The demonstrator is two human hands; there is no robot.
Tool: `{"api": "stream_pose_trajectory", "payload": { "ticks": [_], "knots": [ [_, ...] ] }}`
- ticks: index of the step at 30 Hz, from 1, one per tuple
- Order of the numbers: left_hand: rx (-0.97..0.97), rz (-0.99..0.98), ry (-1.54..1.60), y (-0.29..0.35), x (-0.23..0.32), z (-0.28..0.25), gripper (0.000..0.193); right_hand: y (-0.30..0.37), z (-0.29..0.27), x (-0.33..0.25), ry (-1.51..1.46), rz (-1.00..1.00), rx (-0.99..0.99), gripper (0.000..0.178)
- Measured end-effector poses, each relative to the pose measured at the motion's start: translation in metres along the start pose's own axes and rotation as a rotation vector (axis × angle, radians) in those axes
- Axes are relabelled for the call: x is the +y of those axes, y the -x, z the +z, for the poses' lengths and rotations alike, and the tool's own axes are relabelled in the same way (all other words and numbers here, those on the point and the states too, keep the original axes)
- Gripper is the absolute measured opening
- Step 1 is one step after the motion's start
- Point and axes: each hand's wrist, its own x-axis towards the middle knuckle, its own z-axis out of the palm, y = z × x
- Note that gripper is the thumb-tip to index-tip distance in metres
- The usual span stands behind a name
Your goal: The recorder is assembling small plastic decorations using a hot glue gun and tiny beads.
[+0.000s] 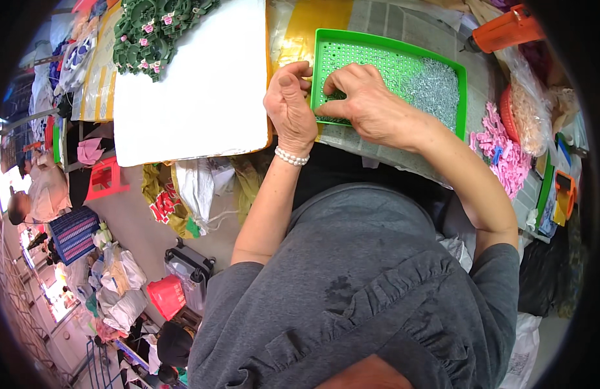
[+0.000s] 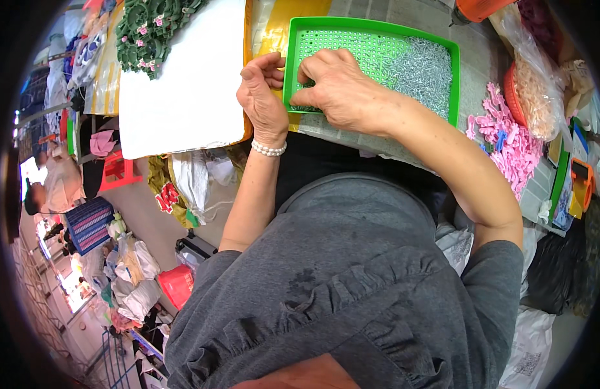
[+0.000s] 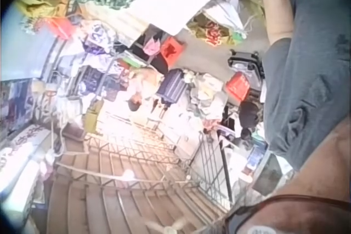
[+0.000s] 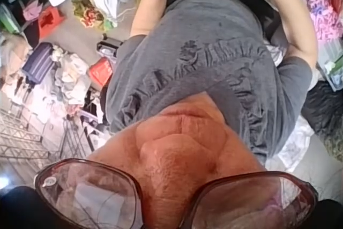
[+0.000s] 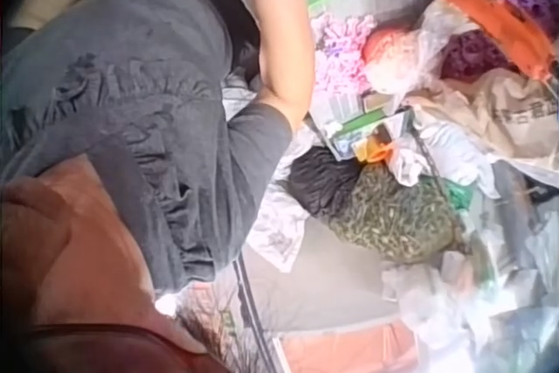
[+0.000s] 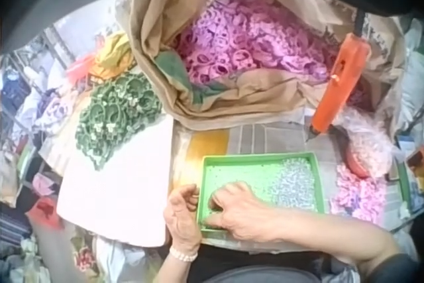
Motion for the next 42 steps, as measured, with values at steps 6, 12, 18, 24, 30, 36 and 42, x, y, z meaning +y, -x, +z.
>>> {"api": "stream_pose_trajectory", "payload": {
  "ticks": [6, 12, 18, 24, 30, 36, 42],
  "knots": [
    [0.013, -0.007, -0.015, 0.000, -0.001, -0.001, 0.063, 0.002, -0.006, 0.001, 0.005, -0.010, 0.034, 0.027],
    [0.004, 0.005, -0.035, -0.001, 0.001, 0.000, 0.061, 0.002, -0.002, -0.001, 0.013, -0.014, 0.034, 0.027],
    [0.008, 0.019, -0.043, -0.001, -0.003, -0.001, 0.058, 0.002, 0.004, 0.002, -0.023, -0.029, 0.047, 0.026],
    [0.002, -0.005, -0.018, 0.000, 0.001, 0.000, 0.057, 0.002, -0.018, 0.008, -0.018, -0.011, -0.120, 0.018],
    [-0.001, -0.003, 0.005, -0.001, -0.008, -0.001, 0.056, 0.003, -0.006, -0.002, -0.095, -0.122, -0.029, 0.032],
    [-0.035, 0.039, -0.059, -0.001, -0.006, -0.001, 0.053, 0.037, -0.029, -0.001, -0.049, -0.094, -0.119, 0.037],
    [-0.017, 0.044, -0.058, -0.003, -0.007, -0.002, 0.055, 0.084, -0.064, 0.005, 0.096, 0.030, -0.108, 0.033]
  ]
}}
